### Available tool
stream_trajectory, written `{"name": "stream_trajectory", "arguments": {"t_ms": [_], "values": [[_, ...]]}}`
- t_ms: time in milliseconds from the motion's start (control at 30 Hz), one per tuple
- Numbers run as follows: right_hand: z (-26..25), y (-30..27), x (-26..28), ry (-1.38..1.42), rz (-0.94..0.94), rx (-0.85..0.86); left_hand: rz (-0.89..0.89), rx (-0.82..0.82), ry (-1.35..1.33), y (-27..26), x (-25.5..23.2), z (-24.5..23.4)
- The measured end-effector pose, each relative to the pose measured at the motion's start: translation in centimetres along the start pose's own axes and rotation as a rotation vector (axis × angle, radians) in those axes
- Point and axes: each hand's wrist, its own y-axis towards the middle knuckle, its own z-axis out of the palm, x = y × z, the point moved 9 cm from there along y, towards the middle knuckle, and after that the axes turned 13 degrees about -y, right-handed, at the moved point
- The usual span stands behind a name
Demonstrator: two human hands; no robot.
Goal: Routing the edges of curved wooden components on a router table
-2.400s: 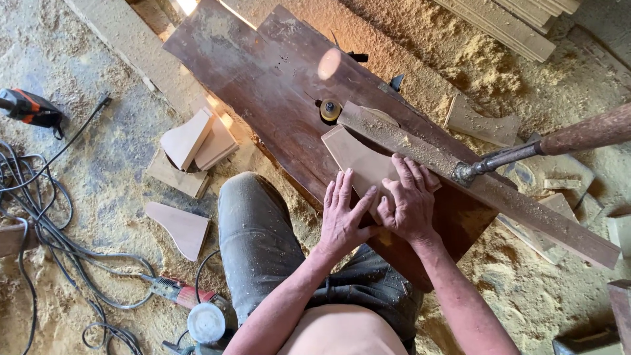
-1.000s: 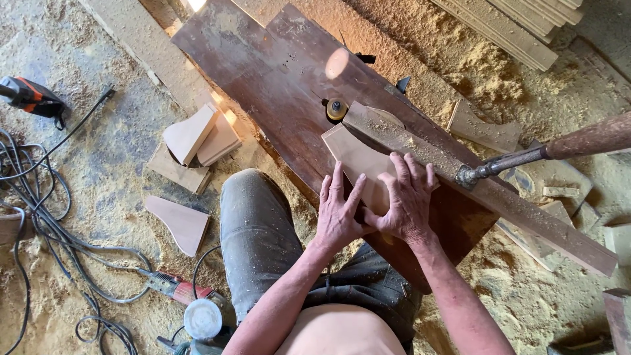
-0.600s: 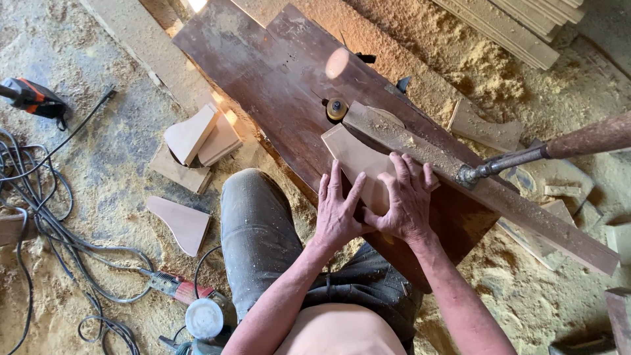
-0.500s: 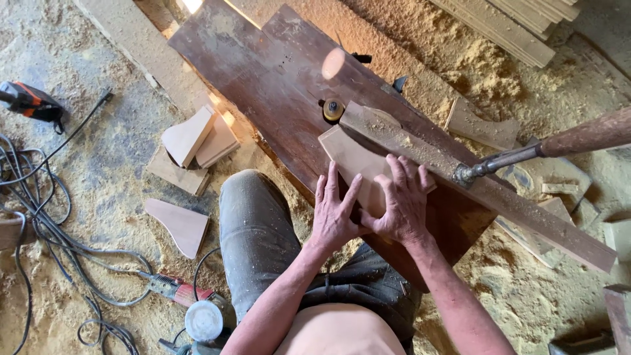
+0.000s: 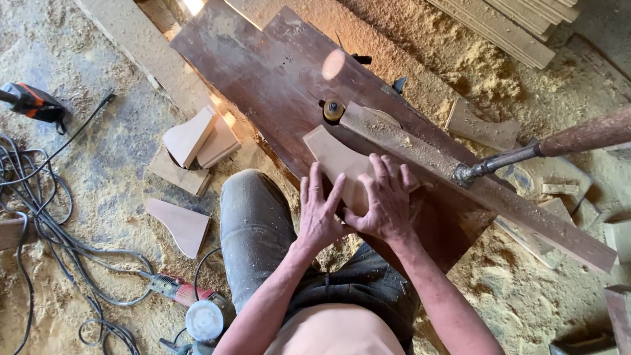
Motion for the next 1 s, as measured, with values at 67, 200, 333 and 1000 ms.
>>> {"name": "stream_trajectory", "arguments": {"t_ms": [67,200,333,1000], "values": [[0.0,-0.1,0.4,-0.004,0.010,-0.005,-0.003,0.002,0.028,-0.2,0.1,-0.1],[-1.4,0.1,1.4,-0.032,0.019,-0.066,-0.011,0.023,0.070,-0.9,1.1,0.5],[-1.0,0.1,1.4,0.046,0.010,-0.120,-0.024,0.014,0.077,-0.9,1.3,0.8],[-4.3,-4.9,1.7,0.069,0.017,-0.121,-0.029,0.111,0.071,-3.5,-2.8,1.0]]}}
